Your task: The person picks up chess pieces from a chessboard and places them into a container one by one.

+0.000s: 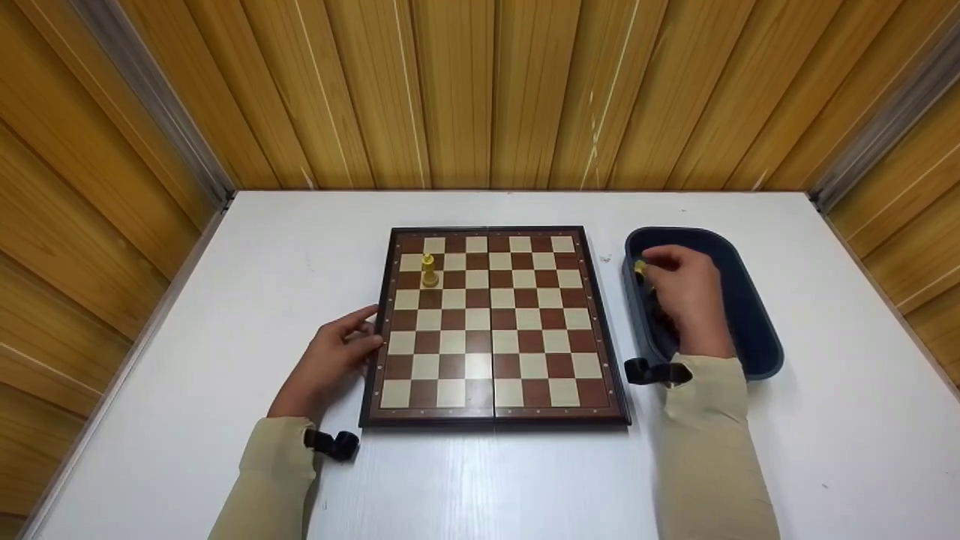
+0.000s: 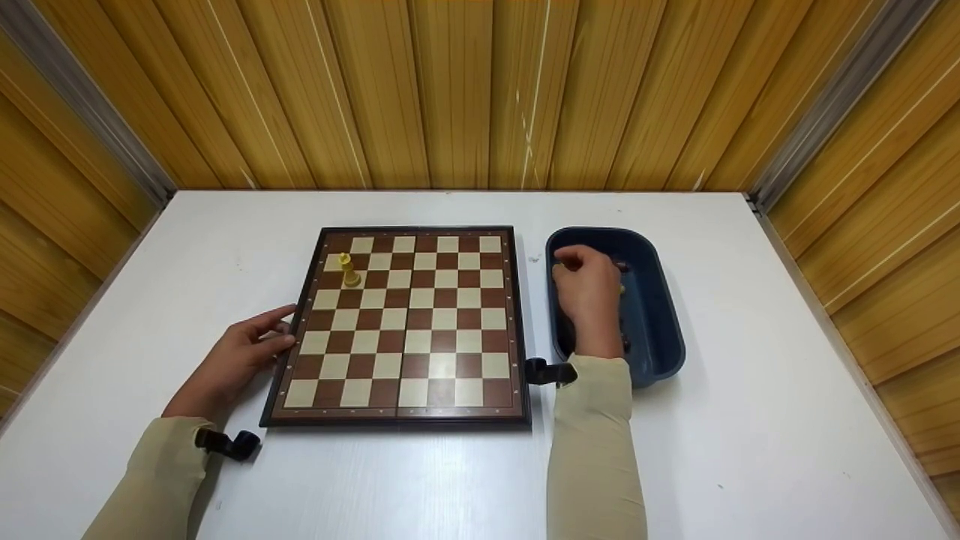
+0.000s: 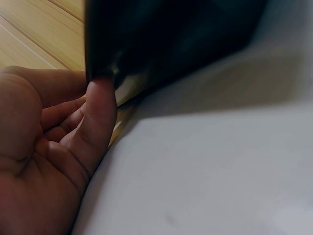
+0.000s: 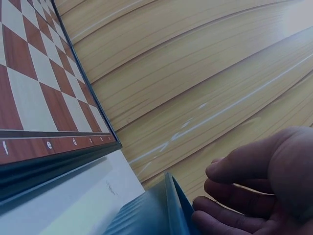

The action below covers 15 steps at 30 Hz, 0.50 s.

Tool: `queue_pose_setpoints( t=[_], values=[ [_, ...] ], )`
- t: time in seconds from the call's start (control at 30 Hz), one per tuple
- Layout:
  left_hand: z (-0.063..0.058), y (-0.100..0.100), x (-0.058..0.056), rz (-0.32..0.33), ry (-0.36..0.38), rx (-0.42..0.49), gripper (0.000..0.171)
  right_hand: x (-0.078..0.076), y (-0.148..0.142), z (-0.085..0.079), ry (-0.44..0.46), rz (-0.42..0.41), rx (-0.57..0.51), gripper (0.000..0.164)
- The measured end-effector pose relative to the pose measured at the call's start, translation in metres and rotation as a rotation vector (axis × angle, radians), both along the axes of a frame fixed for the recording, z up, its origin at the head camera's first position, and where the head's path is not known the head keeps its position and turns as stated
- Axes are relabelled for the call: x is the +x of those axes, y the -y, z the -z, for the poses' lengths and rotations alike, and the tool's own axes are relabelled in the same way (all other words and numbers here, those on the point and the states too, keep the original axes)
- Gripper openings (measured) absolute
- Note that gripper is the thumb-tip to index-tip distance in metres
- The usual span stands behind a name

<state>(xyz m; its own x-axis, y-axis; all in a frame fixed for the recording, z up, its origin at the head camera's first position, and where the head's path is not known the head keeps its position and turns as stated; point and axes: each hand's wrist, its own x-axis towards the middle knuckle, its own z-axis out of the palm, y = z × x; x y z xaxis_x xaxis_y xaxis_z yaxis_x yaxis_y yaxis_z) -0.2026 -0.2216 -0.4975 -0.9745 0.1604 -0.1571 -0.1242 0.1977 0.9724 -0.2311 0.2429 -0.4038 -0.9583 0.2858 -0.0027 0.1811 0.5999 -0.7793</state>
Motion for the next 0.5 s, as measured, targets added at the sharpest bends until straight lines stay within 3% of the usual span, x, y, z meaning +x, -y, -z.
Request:
queue_pose_setpoints(
  t=[0.5],
  values=[
    [0.002, 0.002, -0.002, 0.010, -0.011, -0.029, 0.056, -0.005, 0.018, 0.002, -0.079, -0.056, 0.031, 0.030]
  ],
)
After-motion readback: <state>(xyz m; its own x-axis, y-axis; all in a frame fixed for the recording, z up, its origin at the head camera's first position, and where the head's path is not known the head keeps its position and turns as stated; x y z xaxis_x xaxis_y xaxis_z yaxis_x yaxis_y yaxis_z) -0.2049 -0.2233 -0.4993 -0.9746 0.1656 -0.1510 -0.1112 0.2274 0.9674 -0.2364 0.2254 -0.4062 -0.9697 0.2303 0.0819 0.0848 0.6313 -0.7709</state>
